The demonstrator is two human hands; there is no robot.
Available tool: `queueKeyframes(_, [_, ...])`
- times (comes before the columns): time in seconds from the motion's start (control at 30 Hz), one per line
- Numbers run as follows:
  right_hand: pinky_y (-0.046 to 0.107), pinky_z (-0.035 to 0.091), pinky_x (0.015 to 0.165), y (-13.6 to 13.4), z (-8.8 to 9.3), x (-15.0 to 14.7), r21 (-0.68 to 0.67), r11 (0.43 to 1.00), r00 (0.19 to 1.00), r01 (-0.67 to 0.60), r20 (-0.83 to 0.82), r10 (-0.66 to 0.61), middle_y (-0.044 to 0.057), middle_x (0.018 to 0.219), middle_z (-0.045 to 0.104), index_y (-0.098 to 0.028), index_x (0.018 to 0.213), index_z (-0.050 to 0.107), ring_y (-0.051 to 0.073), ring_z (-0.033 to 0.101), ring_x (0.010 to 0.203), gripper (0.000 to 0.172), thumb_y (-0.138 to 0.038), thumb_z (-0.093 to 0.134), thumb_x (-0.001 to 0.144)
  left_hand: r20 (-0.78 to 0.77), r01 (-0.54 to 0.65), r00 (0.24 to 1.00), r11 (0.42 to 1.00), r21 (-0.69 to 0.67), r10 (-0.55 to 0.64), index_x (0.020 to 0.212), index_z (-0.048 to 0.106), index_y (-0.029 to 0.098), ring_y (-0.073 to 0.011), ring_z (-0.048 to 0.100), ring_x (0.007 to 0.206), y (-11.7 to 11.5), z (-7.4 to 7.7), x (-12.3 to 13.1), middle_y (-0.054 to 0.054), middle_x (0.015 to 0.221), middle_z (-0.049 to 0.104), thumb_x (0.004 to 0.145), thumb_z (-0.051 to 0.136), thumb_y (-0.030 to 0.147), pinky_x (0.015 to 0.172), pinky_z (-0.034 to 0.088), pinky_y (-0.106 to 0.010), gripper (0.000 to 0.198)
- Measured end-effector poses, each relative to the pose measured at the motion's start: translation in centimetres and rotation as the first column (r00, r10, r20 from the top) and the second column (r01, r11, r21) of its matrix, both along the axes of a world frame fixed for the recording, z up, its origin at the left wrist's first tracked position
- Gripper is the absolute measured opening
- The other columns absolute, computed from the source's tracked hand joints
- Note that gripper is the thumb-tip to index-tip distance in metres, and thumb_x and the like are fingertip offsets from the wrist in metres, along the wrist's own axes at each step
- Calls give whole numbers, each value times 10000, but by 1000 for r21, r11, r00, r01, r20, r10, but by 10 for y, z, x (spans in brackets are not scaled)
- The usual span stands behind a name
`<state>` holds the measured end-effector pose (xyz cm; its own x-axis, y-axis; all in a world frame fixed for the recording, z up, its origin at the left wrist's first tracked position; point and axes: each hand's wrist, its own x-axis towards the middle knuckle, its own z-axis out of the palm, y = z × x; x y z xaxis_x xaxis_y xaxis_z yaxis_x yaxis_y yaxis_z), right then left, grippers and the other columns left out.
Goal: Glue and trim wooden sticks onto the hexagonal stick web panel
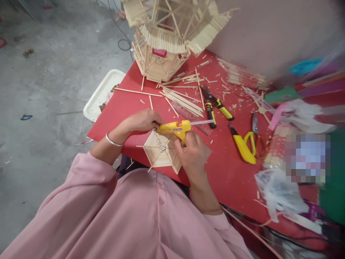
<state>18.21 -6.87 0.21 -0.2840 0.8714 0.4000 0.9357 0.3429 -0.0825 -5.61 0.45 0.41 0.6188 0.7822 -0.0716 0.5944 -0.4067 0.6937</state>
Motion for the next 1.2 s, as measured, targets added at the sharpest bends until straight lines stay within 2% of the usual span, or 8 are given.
queueKeyframes(0.6, [312, 370, 600, 0, -2, 8, 18, 1000, 999, 22, 35, -23, 74, 825, 685, -186, 1032, 715, 207, 595, 730, 238, -285, 514, 951, 21, -17, 1000, 1000, -24, 18, 969, 844, 200, -162, 717, 854, 0, -1, 0, -62, 973, 818, 852, 572, 97, 796, 515, -257, 314])
queueKeyframes(1.0, [321, 395, 605, 0, -2, 15, -5, 997, 997, 73, 18, -73, 107, 874, 697, -163, 1102, 732, 232, 605, 749, 301, -289, 518, 932, 51, -21, 998, 998, -61, 24, 1006, 864, 224, -171, 747, 928, 1, 4, 1, -53, 1015, 836, 863, 602, 85, 885, 545, -259, 329])
queueKeyframes(1.2, [319, 394, 615, 1, -4, 24, 12, 994, 994, 109, 3, -109, 103, 885, 701, -185, 1012, 723, 225, 610, 766, 240, -319, 546, 919, 53, -28, 998, 997, -72, 31, 994, 861, 228, -170, 744, 924, 1, 2, 1, -51, 1023, 835, 873, 600, 106, 881, 549, -260, 312])
